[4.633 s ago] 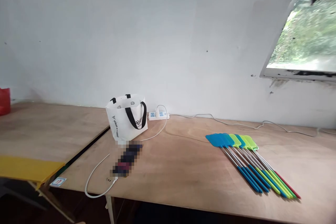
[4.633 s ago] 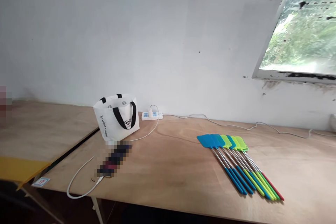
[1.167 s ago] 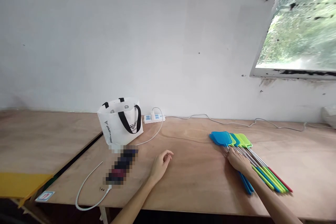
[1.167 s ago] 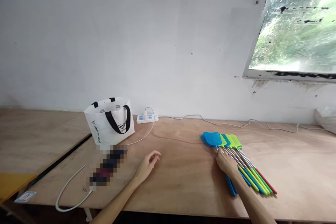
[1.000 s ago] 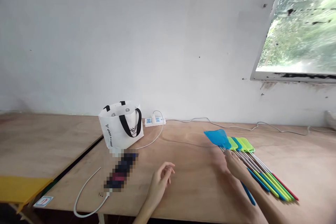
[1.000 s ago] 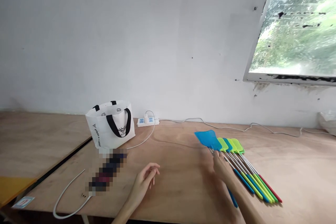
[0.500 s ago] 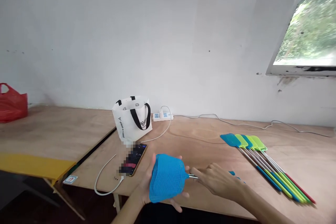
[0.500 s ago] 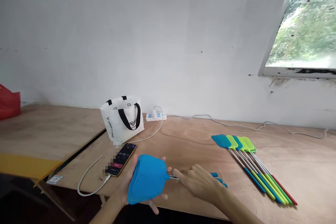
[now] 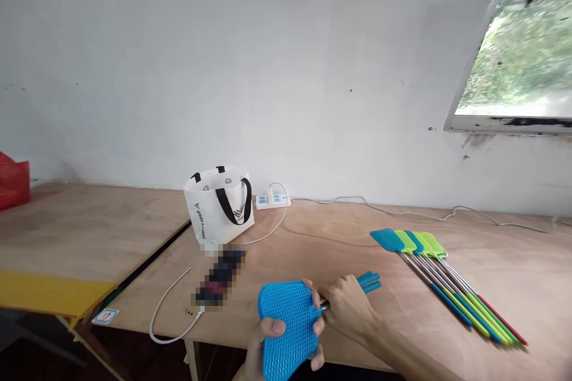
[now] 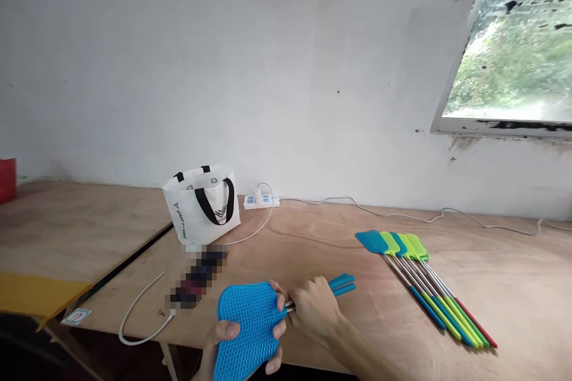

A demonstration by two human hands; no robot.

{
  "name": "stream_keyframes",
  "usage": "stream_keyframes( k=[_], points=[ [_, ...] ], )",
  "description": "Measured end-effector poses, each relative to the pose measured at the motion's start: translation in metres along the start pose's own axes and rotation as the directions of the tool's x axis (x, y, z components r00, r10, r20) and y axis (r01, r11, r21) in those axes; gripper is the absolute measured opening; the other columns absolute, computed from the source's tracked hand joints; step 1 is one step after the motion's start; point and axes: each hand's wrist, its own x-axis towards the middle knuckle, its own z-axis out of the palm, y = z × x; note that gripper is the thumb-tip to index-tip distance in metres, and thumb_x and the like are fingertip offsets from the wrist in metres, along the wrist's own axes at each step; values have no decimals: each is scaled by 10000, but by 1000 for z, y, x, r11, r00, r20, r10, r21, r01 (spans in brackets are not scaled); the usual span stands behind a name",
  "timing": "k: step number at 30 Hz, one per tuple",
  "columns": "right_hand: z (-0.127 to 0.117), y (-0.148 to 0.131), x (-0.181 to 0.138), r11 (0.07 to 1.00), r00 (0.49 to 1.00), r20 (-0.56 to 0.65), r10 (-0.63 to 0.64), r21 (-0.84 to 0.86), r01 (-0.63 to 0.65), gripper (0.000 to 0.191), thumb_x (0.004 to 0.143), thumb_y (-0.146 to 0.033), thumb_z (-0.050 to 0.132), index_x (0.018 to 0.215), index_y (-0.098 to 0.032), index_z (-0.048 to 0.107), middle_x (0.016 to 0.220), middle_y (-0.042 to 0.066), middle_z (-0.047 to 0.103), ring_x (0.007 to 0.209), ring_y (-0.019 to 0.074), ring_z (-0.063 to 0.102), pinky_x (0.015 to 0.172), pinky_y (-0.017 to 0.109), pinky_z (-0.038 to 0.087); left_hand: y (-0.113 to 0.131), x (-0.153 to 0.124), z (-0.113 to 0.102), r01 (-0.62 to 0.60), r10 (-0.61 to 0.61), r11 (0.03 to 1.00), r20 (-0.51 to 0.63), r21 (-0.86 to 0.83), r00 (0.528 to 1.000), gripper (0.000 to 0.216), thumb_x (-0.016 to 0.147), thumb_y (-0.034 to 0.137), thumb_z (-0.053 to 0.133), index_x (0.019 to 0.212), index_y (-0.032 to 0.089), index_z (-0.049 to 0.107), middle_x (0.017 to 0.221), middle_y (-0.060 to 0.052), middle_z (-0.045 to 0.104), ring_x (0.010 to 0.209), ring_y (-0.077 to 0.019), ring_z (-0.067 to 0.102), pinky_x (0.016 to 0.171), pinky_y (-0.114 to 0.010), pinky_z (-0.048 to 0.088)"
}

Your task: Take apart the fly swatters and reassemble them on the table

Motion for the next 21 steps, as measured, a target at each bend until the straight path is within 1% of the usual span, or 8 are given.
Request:
stream_keyframes(
  k=[2,4,7,9,11,15,17,21],
  points=[
    [6,12,0,995,992,-71,-103,-5,103,217,850,-239,552,713,-200,715,675,57,733,576,158,615,558,327,149,-5,-6,3,-44,44,999,3,6,999,569,760,352,683,1297,254,525,1127,-79,490,888,-175,493,630,-254,459],
    [7,35,-1,987,973,-164,-163,-13,163,329,926,-259,481,671,-193,679,583,41,671,494,125,527,554,325,159,-3,-15,3,-60,60,998,3,37,998,555,768,400,711,1282,271,545,1110,-69,473,871,-166,479,627,-249,443],
    [5,80,-7,993,940,-321,-114,-50,103,531,1037,-286,333,612,-183,634,451,10,508,408,94,354,555,326,165,6,-27,5,-8,9,990,-4,139,1000,609,754,458,754,1311,321,551,1105,-58,457,873,-173,497,649,-265,439],
    [2,104,-13,992,928,-352,-124,-57,111,593,1064,-351,318,568,-183,599,420,-8,434,399,88,302,557,331,164,10,-31,10,36,-38,979,6,202,999,654,711,465,807,1307,330,572,1082,-48,456,857,-168,514,670,-270,436],
    [1,116,-17,993,927,-355,-121,-38,116,639,1078,-408,299,548,-186,580,415,-11,413,398,89,287,555,336,159,12,-30,17,51,-52,977,1,208,999,682,694,449,827,1317,332,575,1084,-49,464,862,-168,519,685,-275,442],
    [0,110,-18,996,930,-357,-87,-12,89,680,1086,-463,294,515,-190,543,418,-1,463,385,91,307,551,336,150,18,-20,27,0,5,995,-46,97,999,582,827,419,663,1382,338,506,1143,-86,499,905,-205,529,625,-272,448],
    [-2,100,-17,997,924,-374,-81,-27,76,676,1083,-468,332,498,-189,526,418,6,502,377,91,348,552,333,151,24,-16,26,-57,58,998,-24,39,998,541,877,432,556,1401,323,476,1119,-103,524,877,-215,543,579,-263,439],
    [-7,73,-16,996,910,-410,-61,-88,27,666,1084,-450,347,512,-190,568,431,32,569,381,111,446,558,339,138,28,-10,21,-112,112,994,-13,10,994,537,889,451,476,1400,286,466,1074,-117,547,827,-219,557,543,-264,431]
  ],
)
